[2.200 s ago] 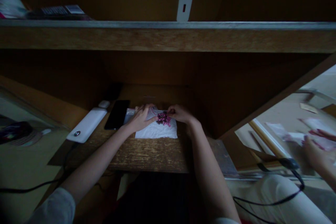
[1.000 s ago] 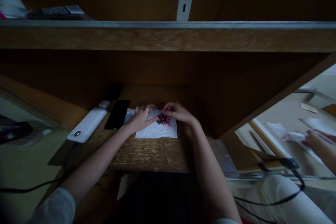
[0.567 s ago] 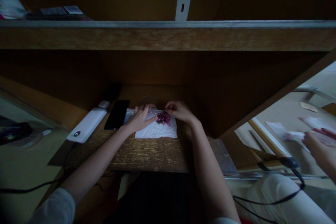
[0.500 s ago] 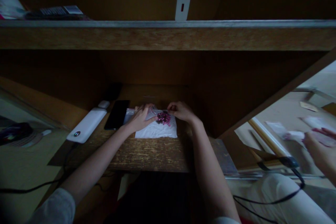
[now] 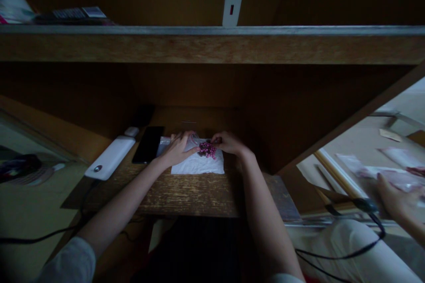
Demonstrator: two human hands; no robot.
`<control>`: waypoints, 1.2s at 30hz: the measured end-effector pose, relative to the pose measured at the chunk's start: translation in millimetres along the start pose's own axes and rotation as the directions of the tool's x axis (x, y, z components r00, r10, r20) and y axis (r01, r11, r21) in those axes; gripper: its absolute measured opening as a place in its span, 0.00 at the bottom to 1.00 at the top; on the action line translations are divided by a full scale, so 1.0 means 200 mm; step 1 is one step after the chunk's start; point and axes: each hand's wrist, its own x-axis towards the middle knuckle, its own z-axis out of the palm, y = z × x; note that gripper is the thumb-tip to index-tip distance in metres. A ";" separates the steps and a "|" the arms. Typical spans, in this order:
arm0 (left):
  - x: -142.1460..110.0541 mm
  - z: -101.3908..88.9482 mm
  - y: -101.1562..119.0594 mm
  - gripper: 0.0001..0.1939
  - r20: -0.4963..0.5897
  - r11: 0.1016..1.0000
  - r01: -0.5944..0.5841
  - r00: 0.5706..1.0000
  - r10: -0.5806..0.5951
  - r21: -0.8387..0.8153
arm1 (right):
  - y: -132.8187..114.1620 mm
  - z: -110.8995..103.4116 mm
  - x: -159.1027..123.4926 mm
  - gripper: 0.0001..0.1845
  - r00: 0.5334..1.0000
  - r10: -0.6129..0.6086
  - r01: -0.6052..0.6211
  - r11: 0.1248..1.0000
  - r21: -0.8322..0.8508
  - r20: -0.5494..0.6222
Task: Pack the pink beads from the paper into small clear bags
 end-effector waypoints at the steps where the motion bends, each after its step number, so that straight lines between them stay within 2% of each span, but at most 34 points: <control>1: 0.00 0.00 0.00 0.29 -0.002 1.000 0.001 1.000 -0.001 0.001 | 0.00 0.00 0.00 0.09 1.000 -0.002 0.002 1.000 -0.001 0.002; 20: 0.00 0.00 0.00 0.29 0.011 1.000 0.010 1.000 -0.010 -0.005 | 0.00 -0.01 0.00 0.07 1.000 -0.022 0.022 0.999 0.032 -0.012; 28: 0.00 -0.01 0.01 0.29 0.021 1.000 0.007 1.000 -0.007 -0.016 | -0.10 -0.02 -0.02 0.10 0.998 -0.016 0.031 0.971 0.239 -0.064; 33: 0.00 -0.01 0.01 0.28 0.010 1.000 0.009 1.000 -0.008 -0.017 | -0.18 0.01 0.00 0.13 0.988 -0.074 0.118 0.930 0.348 -0.138; 36: 0.00 -0.01 0.01 0.28 0.008 1.000 0.005 1.000 -0.005 -0.020 | -0.21 0.03 0.01 0.14 0.983 -0.117 0.163 0.915 0.369 -0.144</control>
